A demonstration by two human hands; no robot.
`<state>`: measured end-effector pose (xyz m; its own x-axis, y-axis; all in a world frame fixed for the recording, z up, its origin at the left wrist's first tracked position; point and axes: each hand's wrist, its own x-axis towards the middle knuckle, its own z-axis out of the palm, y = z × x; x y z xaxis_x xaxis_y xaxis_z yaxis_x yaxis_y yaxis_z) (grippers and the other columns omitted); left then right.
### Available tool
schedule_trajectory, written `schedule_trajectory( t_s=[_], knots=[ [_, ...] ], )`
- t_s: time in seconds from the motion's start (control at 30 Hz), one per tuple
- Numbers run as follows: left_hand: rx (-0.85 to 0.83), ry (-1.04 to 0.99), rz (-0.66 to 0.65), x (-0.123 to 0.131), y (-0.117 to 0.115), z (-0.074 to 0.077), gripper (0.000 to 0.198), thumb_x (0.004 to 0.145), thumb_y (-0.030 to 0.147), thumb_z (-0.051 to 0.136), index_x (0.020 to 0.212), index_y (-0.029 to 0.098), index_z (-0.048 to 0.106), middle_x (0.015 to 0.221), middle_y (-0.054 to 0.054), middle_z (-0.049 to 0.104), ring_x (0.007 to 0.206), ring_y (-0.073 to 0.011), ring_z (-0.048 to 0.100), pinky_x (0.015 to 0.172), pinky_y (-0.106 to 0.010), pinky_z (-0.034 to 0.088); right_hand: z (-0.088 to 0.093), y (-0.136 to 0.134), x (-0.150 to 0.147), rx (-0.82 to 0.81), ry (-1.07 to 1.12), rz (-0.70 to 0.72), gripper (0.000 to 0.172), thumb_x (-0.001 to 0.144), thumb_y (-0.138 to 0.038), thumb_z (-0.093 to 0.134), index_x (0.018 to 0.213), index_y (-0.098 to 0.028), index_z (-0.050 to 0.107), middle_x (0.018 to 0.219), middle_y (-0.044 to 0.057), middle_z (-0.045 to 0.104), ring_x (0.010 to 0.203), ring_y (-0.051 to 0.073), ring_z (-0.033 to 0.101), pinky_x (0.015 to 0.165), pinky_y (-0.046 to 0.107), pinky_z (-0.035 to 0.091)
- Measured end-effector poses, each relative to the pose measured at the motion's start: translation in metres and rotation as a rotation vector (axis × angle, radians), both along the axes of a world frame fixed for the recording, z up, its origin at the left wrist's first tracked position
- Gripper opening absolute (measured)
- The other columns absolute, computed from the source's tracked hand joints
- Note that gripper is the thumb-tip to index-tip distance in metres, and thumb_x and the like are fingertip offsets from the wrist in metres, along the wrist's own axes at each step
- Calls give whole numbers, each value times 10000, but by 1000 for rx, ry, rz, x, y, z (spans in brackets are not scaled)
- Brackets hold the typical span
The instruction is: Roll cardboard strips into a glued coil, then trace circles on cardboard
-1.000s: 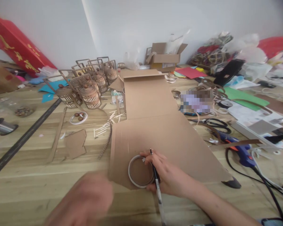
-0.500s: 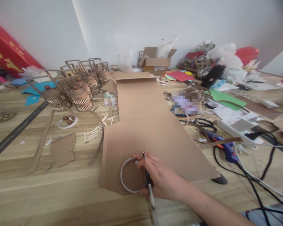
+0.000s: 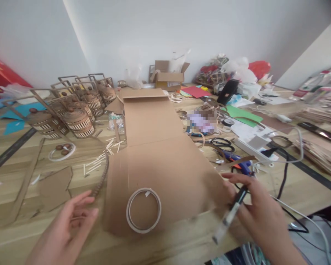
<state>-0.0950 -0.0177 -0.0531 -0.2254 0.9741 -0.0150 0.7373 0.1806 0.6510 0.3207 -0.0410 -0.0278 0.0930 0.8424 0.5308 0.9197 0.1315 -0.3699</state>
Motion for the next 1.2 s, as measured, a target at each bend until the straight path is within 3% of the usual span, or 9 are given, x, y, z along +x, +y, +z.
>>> schedule_trajectory(
  t_s=[0.13, 0.2, 0.3, 0.43, 0.53, 0.7, 0.93, 1.07, 1.2],
  knots=[
    [-217, -251, -56, 10, 16, 9, 758, 769, 660, 620, 1336, 191, 438, 907, -32, 718, 779, -233, 706, 674, -298, 571, -24, -18, 44, -124, -118, -120, 164, 876, -437, 496, 878, -282, 550, 963, 110, 749, 934, 354, 704, 771, 496, 524],
    [-212, -371, -49, 18, 29, 8, 879, 737, 678, 631, 1394, 148, 384, 693, 31, 648, 619, -214, 657, 538, -280, 521, -33, -23, 50, -191, -89, -83, 192, 874, -474, 519, 836, -285, 524, 1022, 102, 759, 942, 344, 716, 754, 479, 532],
    [-177, -420, 0, 27, 41, 8, 914, 717, 662, 673, 1411, 140, 391, 585, 91, 547, 511, -185, 596, 453, -250, 443, -41, -24, 51, -260, -25, -2, 229, 870, -507, 578, 872, -283, 525, 1058, 94, 759, 942, 318, 730, 741, 430, 549],
    [-279, -529, 46, 35, 42, 20, 643, 777, 597, 674, 1242, 164, 572, 778, -19, 727, 835, -260, 739, 709, -322, 576, -50, -20, 54, -249, 29, 48, 283, 810, -530, 642, 887, -286, 522, 942, 82, 745, 810, 299, 726, 694, 405, 557],
    [-364, -589, 55, 41, 41, 24, 434, 785, 560, 671, 1000, 183, 674, 975, -89, 787, 1045, -300, 724, 864, -343, 579, -53, -16, 56, -204, 63, 57, 237, 795, -476, 621, 823, -293, 474, 931, 92, 736, 808, 305, 718, 695, 408, 559],
    [-202, -438, 181, 38, 41, 15, 369, 805, 528, 611, 971, 209, 693, 1121, -92, 779, 1225, -319, 646, 967, -361, 552, -45, -7, 48, -203, 42, 15, 139, 781, -335, 546, 805, -310, 412, 883, 88, 744, 726, 299, 722, 622, 398, 554],
    [-206, -245, 141, 24, 27, 12, 421, 861, 549, 446, 933, 211, 686, 1120, -92, 780, 1197, -321, 663, 924, -335, 572, -43, -1, 53, -304, -72, -230, 244, 828, -491, 556, 782, -309, 401, 706, 105, 679, 714, 372, 698, 627, 460, 537],
    [-188, -153, 44, 30, 21, 2, 432, 902, 526, 367, 932, 216, 666, 1051, -100, 787, 1136, -312, 693, 928, -361, 561, -34, -3, 64, -281, -181, -234, 276, 845, -544, 515, 831, -271, 474, 758, 118, 700, 756, 393, 700, 640, 485, 535],
    [-291, 35, -148, 36, 24, 7, 422, 929, 438, 323, 1035, 170, 631, 892, -118, 779, 972, -308, 742, 810, -374, 577, -15, -1, 52, -71, -298, -195, 305, 915, -533, 426, 912, -246, 527, 860, 154, 724, 874, 420, 684, 719, 539, 524]
  ],
)
